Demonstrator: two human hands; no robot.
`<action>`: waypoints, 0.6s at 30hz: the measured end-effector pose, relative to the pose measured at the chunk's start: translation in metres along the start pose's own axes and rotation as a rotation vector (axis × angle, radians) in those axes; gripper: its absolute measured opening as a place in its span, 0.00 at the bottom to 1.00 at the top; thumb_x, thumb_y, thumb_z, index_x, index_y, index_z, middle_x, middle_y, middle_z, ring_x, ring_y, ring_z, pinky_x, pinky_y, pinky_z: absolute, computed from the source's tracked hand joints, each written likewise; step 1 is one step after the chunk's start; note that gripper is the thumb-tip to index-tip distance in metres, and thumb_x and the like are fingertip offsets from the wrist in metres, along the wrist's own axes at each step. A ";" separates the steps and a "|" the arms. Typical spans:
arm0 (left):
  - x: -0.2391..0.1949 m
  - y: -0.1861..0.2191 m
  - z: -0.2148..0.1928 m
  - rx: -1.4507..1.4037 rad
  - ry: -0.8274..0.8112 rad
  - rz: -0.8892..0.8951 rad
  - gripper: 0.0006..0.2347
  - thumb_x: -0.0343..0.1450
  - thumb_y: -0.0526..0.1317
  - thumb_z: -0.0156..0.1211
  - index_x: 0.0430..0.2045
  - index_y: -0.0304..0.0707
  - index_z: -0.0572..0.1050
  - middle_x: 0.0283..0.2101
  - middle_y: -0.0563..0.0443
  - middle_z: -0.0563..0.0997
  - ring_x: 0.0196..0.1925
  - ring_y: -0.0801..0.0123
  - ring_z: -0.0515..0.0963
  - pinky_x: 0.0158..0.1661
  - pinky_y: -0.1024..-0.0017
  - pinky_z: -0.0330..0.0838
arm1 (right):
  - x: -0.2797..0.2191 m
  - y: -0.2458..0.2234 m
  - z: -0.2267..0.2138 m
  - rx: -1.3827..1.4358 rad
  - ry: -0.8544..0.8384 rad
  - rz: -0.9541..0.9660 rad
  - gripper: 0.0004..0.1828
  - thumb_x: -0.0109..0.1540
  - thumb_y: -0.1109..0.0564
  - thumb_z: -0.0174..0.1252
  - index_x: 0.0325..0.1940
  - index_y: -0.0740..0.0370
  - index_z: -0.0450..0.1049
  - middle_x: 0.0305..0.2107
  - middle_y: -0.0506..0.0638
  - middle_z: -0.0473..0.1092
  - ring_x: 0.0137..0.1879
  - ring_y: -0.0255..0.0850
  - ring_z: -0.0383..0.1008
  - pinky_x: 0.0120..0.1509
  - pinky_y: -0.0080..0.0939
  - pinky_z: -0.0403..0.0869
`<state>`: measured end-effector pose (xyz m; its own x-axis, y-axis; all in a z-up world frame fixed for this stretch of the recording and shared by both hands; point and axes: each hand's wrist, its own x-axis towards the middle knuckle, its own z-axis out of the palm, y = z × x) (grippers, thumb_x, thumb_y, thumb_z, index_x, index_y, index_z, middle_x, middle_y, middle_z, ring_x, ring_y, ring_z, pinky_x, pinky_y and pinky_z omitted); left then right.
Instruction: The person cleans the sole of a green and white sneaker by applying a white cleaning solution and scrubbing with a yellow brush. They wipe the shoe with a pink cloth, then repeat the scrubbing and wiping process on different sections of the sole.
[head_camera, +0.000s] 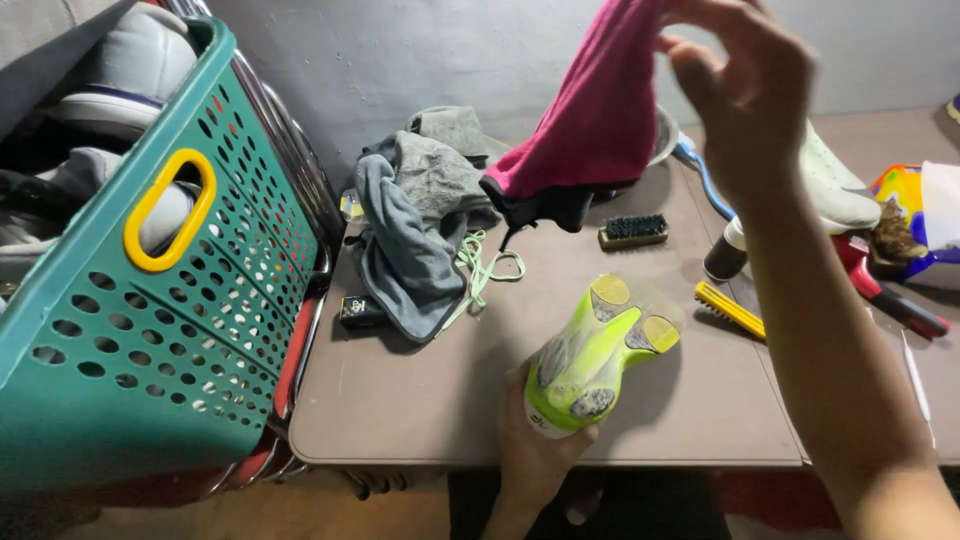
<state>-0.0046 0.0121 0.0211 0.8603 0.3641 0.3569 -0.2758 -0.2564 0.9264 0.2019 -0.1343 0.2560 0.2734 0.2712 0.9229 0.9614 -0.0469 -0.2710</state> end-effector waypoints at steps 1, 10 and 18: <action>0.001 0.006 -0.001 -0.002 -0.010 -0.005 0.35 0.51 0.42 0.77 0.55 0.40 0.68 0.49 0.47 0.75 0.51 0.59 0.77 0.46 0.63 0.76 | -0.011 -0.006 -0.010 -0.007 0.001 0.008 0.20 0.80 0.53 0.52 0.64 0.77 0.70 0.56 0.68 0.71 0.62 0.57 0.74 0.67 0.57 0.82; 0.000 0.007 0.003 -0.040 -0.069 0.165 0.34 0.60 0.56 0.71 0.56 0.40 0.65 0.51 0.45 0.76 0.53 0.59 0.79 0.45 0.69 0.80 | -0.135 -0.073 -0.080 -0.023 0.219 0.068 0.32 0.73 0.43 0.55 0.73 0.68 0.61 0.63 0.63 0.63 0.75 0.55 0.63 0.87 0.64 0.68; -0.013 -0.012 0.009 0.049 -0.045 0.207 0.40 0.51 0.42 0.81 0.59 0.39 0.67 0.52 0.41 0.74 0.55 0.45 0.76 0.55 0.52 0.71 | -0.204 -0.146 -0.064 -0.417 0.301 0.052 0.35 0.61 0.56 0.70 0.65 0.80 0.65 0.63 0.74 0.59 0.76 0.69 0.57 0.83 0.67 0.59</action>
<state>-0.0087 0.0019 0.0045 0.8061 0.2596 0.5318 -0.4281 -0.3648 0.8268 0.0075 -0.2444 0.1250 0.2583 -0.0278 0.9657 0.8598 -0.4491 -0.2429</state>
